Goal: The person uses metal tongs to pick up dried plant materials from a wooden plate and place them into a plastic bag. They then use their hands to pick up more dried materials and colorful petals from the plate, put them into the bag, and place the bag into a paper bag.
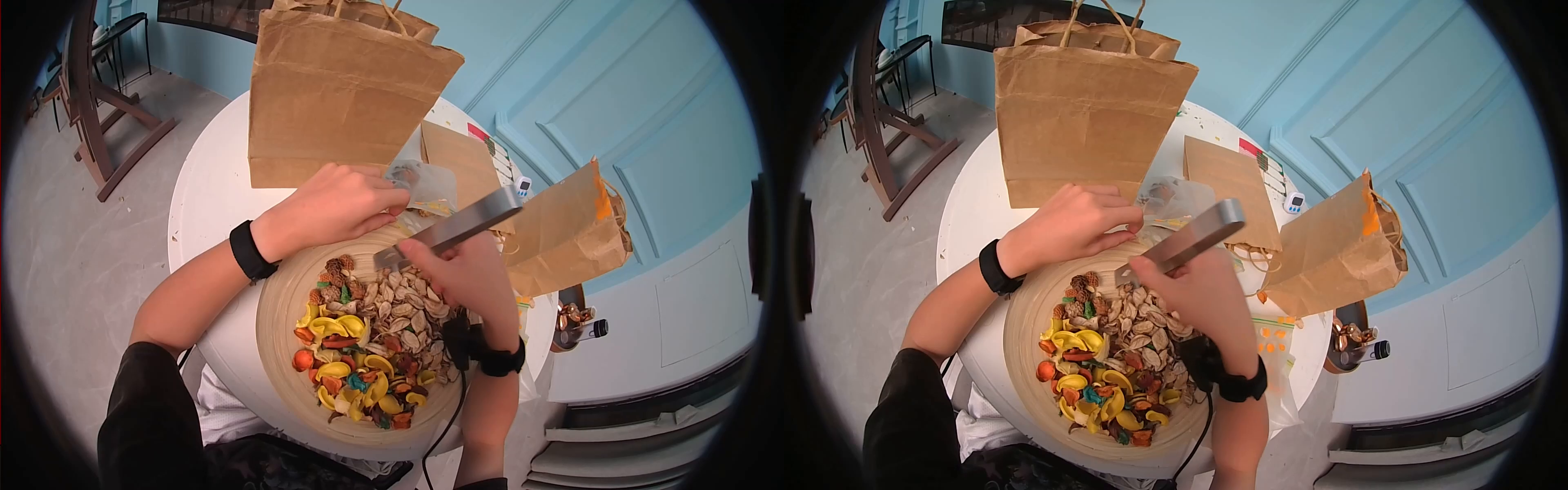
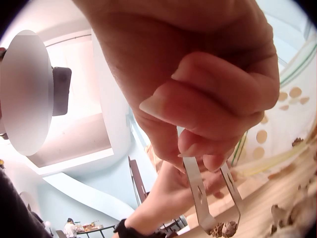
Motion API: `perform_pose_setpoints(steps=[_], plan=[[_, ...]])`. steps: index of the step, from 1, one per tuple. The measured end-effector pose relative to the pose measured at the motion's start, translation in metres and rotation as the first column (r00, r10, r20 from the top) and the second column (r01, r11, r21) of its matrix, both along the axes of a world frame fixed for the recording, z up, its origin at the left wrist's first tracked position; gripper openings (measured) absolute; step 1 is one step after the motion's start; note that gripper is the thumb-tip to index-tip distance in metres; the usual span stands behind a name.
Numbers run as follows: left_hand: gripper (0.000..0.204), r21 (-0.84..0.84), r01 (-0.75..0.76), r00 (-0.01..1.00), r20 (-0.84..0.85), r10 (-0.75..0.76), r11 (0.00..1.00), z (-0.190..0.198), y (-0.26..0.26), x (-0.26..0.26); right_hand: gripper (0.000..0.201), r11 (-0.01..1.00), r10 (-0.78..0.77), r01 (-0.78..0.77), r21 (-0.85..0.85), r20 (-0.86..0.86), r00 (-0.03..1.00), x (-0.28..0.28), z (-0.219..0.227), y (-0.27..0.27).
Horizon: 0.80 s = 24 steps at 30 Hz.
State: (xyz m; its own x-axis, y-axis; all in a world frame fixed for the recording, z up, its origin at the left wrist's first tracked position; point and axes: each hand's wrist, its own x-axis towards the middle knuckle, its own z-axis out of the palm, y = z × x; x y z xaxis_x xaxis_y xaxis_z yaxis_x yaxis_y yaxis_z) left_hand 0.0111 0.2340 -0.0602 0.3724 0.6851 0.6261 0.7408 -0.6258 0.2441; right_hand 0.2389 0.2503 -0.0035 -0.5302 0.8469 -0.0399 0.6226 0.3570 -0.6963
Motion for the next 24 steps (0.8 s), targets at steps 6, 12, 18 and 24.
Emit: perform_pose_setpoints(steps=[6, 12, 18, 24], plan=[[0.009, 0.006, 0.01, 1.0, 0.007, -0.01, 1.0, 0.001, -0.001, 0.0, 0.034, 0.977, -0.207, 0.197, -0.082, -0.134, 0.969, 0.018, 0.032, 0.0], [0.009, 0.007, 0.021, 1.0, 0.02, -0.021, 1.0, 0.001, -0.001, 0.0, 0.034, 0.953, -0.249, 0.267, 0.141, -0.133, 0.959, 0.031, 0.02, 0.019], [0.009, 0.025, 0.011, 1.0, 0.015, -0.012, 1.0, 0.001, -0.001, 0.0, 0.034, 0.942, -0.157, 0.194, 0.273, -0.152, 0.976, 0.023, 0.018, 0.008], [0.008, 0.03, 0.017, 1.0, 0.021, -0.018, 0.999, 0.002, -0.001, 0.001, 0.033, 0.984, 0.039, -0.027, 0.174, -0.067, 0.997, 0.007, 0.013, -0.008]])
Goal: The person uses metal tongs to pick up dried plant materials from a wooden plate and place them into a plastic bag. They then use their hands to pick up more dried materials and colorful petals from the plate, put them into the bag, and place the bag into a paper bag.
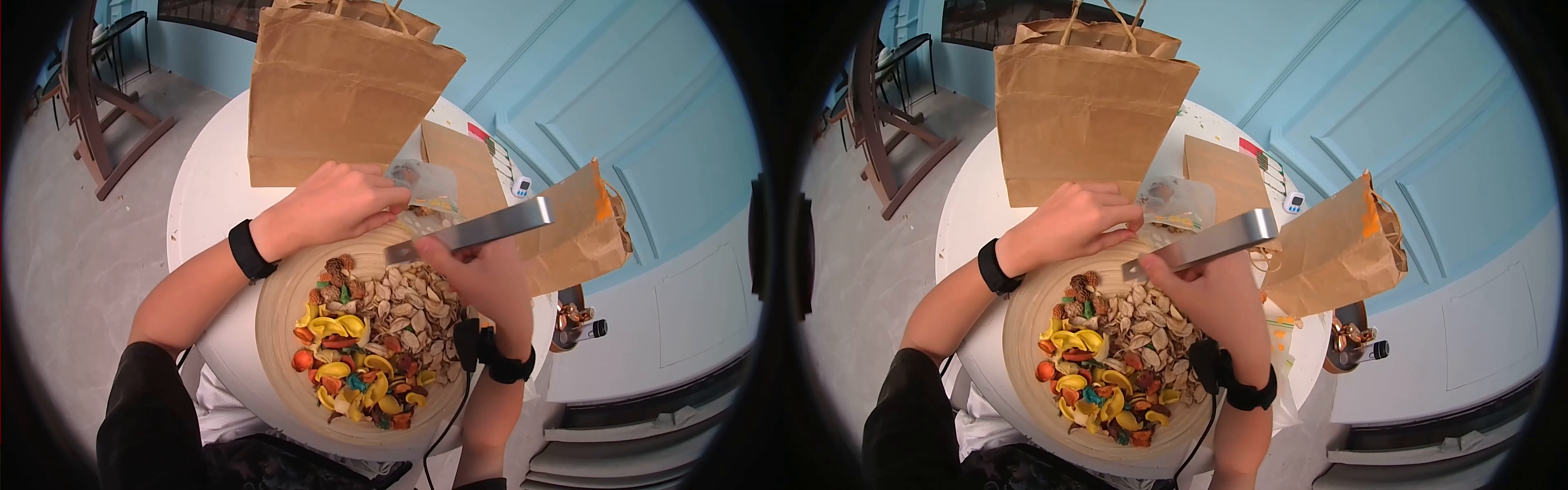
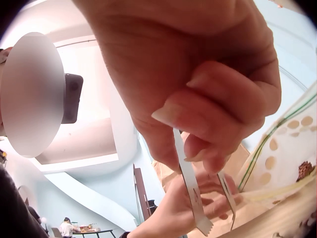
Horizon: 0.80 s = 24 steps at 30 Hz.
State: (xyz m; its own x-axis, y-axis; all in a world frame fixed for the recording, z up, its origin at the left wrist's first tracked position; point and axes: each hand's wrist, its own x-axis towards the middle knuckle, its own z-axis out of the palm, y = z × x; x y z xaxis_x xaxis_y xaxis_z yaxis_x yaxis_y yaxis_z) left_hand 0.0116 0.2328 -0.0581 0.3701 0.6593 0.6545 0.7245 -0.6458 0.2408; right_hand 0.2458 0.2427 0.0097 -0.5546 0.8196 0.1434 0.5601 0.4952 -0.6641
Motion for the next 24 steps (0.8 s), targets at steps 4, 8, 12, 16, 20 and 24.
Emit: perform_pose_setpoints(steps=[4, 8, 12, 16, 20, 24], plan=[[0.009, 0.003, 0.004, 1.0, 0.005, -0.004, 1.0, -0.001, 0.001, -0.001, 0.037, 0.983, 0.078, -0.064, -0.172, 0.079, 0.994, -0.008, -0.02, 0.008], [0.01, -0.015, 0.003, 1.0, 0.002, -0.002, 1.0, 0.0, 0.0, -0.001, 0.04, 0.986, 0.053, -0.029, -0.163, 0.144, 0.988, -0.009, -0.024, 0.01], [0.012, -0.047, 0.002, 1.0, -0.002, -0.002, 0.999, 0.004, -0.003, -0.001, 0.043, 0.992, 0.005, 0.019, -0.121, 0.195, 0.981, -0.006, -0.021, 0.009], [0.012, -0.039, 0.008, 1.0, -0.001, -0.008, 0.999, 0.002, -0.002, -0.001, 0.046, 0.998, -0.008, 0.024, -0.061, 0.244, 0.97, -0.006, -0.018, 0.009], [0.013, -0.043, 0.007, 1.0, -0.005, -0.008, 0.999, 0.003, -0.002, -0.001, 0.046, 0.999, -0.001, 0.011, -0.043, 0.237, 0.971, -0.006, -0.022, 0.008], [0.013, -0.053, 0.003, 1.0, -0.008, -0.003, 0.999, 0.004, -0.003, -0.001, 0.046, 0.999, -0.039, 0.043, -0.011, 0.235, 0.971, -0.006, -0.021, 0.007]])
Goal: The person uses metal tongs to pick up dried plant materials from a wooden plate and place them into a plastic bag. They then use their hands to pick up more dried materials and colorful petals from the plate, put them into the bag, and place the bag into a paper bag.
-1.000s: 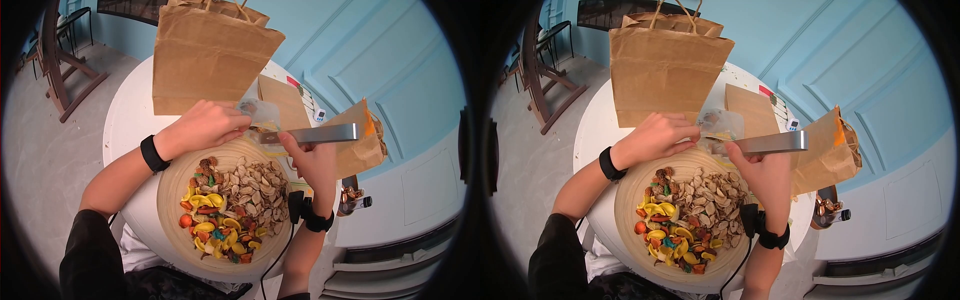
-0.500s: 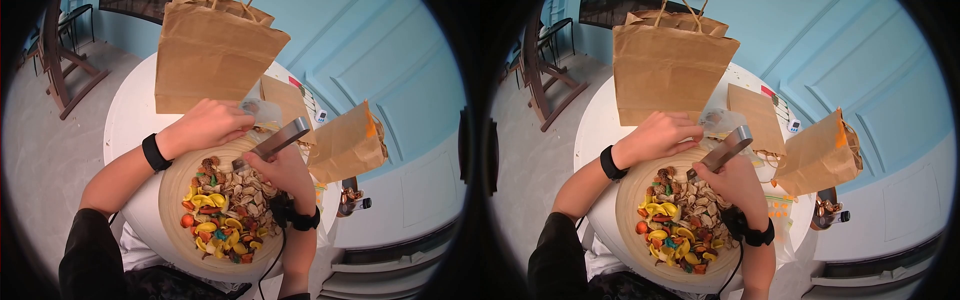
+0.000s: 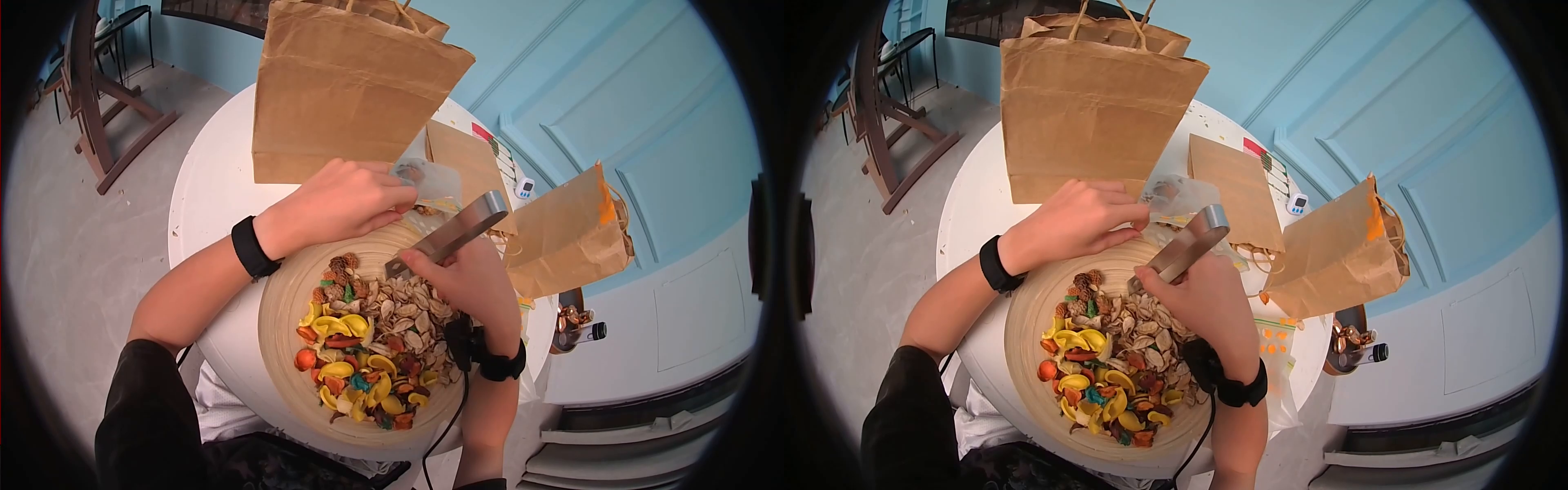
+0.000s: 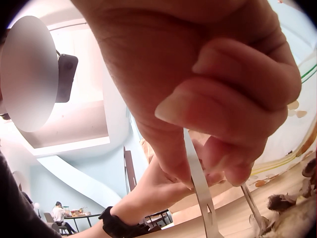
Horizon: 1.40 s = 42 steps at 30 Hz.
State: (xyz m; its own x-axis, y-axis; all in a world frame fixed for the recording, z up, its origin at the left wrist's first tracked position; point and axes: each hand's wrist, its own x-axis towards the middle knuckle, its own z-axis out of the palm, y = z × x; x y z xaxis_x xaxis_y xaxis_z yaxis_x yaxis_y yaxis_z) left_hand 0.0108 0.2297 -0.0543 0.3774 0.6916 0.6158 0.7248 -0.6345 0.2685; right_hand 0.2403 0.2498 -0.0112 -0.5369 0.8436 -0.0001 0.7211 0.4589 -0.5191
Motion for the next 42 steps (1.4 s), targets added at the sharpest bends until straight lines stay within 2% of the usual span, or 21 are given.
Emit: perform_pose_setpoints(steps=[1, 4, 10, 19, 28, 34, 42], plan=[[0.013, -0.007, -0.004, 1.0, -0.003, 0.004, 1.0, 0.0, 0.0, 0.0, 0.046, 1.0, -0.007, 0.008, 0.023, -0.001, 1.0, 0.0, 0.0, 0.0], [0.013, 0.013, 0.009, 1.0, 0.005, -0.009, 1.0, -0.002, 0.002, 0.0, 0.045, 0.998, -0.051, 0.048, -0.043, -0.079, 0.996, 0.0, 0.002, 0.001], [0.013, 0.012, -0.002, 1.0, -0.004, 0.002, 1.0, -0.003, 0.002, 0.0, 0.042, 0.999, -0.031, 0.03, 0.023, 0.028, 0.999, 0.0, 0.002, 0.0], [0.013, 0.028, 0.002, 1.0, 0.002, -0.003, 1.0, -0.003, 0.002, 0.0, 0.041, 0.991, -0.095, 0.093, 0.098, 0.021, 0.995, 0.003, 0.006, -0.001], [0.011, 0.037, 0.001, 1.0, -0.007, -0.001, 0.999, -0.005, 0.003, 0.0, 0.043, 0.978, 0.044, -0.037, 0.205, -0.031, 0.999, 0.01, -0.011, 0.01], [0.01, 0.034, -0.01, 1.0, -0.016, 0.01, 0.999, -0.005, 0.002, 0.001, 0.036, 0.998, -0.047, 0.05, 0.026, -0.091, 0.995, 0.006, -0.004, 0.007], [0.013, -0.011, 0.002, 1.0, -0.003, -0.002, 1.0, -0.002, 0.001, 0.001, 0.038, 0.997, 0.015, -0.012, 0.076, -0.042, 0.999, 0.009, -0.008, 0.011]])
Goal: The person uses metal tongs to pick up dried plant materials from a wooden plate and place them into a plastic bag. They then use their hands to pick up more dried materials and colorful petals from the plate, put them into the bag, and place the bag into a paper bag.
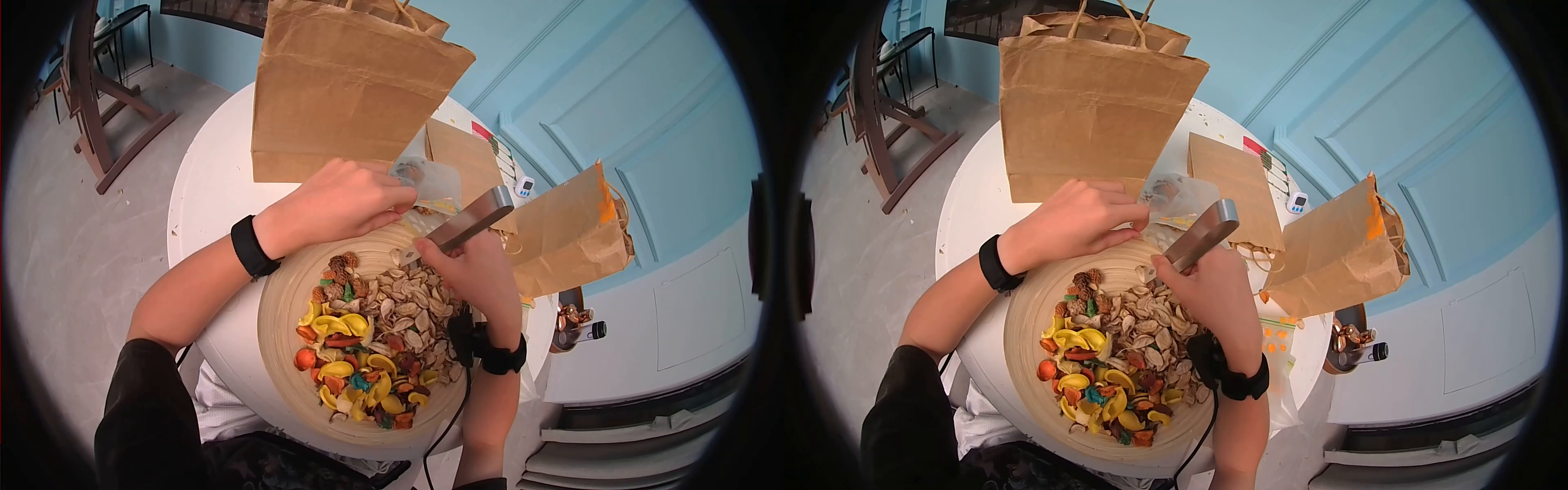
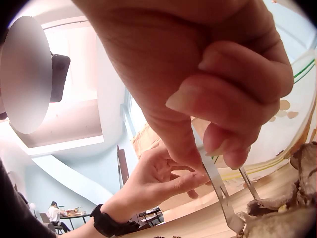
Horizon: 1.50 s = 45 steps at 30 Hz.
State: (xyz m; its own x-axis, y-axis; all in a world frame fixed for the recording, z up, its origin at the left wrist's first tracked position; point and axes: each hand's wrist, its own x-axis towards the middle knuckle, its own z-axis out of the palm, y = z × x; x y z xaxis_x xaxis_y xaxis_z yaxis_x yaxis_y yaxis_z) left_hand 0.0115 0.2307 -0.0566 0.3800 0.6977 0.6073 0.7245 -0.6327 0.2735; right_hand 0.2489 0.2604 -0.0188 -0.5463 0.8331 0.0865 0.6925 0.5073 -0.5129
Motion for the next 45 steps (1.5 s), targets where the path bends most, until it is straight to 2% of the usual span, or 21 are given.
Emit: perform_pose_setpoints(steps=[10, 13, 16, 19, 20, 23, 26, 29, 32, 36, 39, 42, 45], plan=[[0.011, 0.018, -0.005, 1.0, -0.004, 0.005, 1.0, -0.002, 0.001, 0.0, 0.037, 1.0, -0.015, 0.015, -0.011, 0.004, 1.0, 0.0, -0.004, 0.002], [0.011, 0.02, -0.009, 1.0, -0.007, 0.009, 1.0, -0.004, 0.002, 0.0, 0.036, 0.994, -0.072, 0.068, -0.082, -0.047, 0.996, 0.0, 0.003, -0.001], [0.011, 0.003, -0.02, 1.0, -0.014, 0.02, 1.0, -0.004, 0.002, 0.0, 0.035, 0.991, -0.124, 0.116, -0.069, -0.133, 0.983, 0.007, 0.017, -0.003], [0.012, 0.021, 0.005, 1.0, 0.005, -0.005, 1.0, 0.0, 0.0, 0.0, 0.033, 0.955, -0.255, 0.217, -0.2, -0.188, 0.949, 0.011, 0.039, -0.008], [0.012, 0.015, 0.002, 1.0, 0.001, -0.002, 1.0, -0.001, 0.001, 0.0, 0.032, 0.96, -0.252, 0.21, -0.185, -0.244, 0.937, 0.012, 0.041, -0.008], [0.012, 0.005, -0.001, 1.0, -0.005, 0.001, 1.0, 0.0, 0.001, 0.0, 0.032, 0.965, -0.262, 0.255, -0.061, -0.258, 0.93, 0.018, 0.032, 0.002], [0.012, 0.01, 0.005, 1.0, -0.001, -0.005, 1.0, 0.002, 0.0, 0.001, 0.033, 0.973, -0.133, 0.173, 0.154, -0.243, 0.961, 0.018, 0.021, 0.008], [0.012, 0.01, 0.004, 1.0, 0.006, -0.004, 1.0, 0.001, -0.001, 0.0, 0.034, 0.99, -0.094, 0.118, 0.082, -0.246, 0.965, 0.011, 0.03, -0.008], [0.012, -0.002, 0.001, 1.0, 0.002, -0.001, 1.0, 0.002, -0.001, 0.0, 0.042, 0.998, -0.036, 0.031, -0.049, -0.085, 0.996, 0.003, 0.032, -0.018], [0.013, 0.01, -0.002, 1.0, 0.0, 0.002, 1.0, 0.002, -0.001, 0.0, 0.045, 0.987, 0.024, -0.02, -0.158, 0.022, 0.999, -0.002, 0.016, -0.012], [0.013, 0.03, 0.008, 1.0, 0.006, -0.008, 1.0, 0.0, 0.0, -0.001, 0.043, 0.997, -0.034, 0.035, -0.071, 0.014, 0.999, 0.006, 0.004, -0.002], [0.014, 0.028, 0.003, 1.0, 0.007, -0.003, 1.0, 0.0, 0.0, -0.001, 0.042, 0.995, -0.094, 0.094, -0.017, 0.008, 0.996, 0.007, 0.013, -0.005], [0.014, 0.012, -0.002, 1.0, 0.001, 0.002, 1.0, 0.001, -0.001, -0.001, 0.04, 0.999, -0.053, 0.053, -0.004, -0.035, 0.998, 0.0, 0.018, -0.009]])
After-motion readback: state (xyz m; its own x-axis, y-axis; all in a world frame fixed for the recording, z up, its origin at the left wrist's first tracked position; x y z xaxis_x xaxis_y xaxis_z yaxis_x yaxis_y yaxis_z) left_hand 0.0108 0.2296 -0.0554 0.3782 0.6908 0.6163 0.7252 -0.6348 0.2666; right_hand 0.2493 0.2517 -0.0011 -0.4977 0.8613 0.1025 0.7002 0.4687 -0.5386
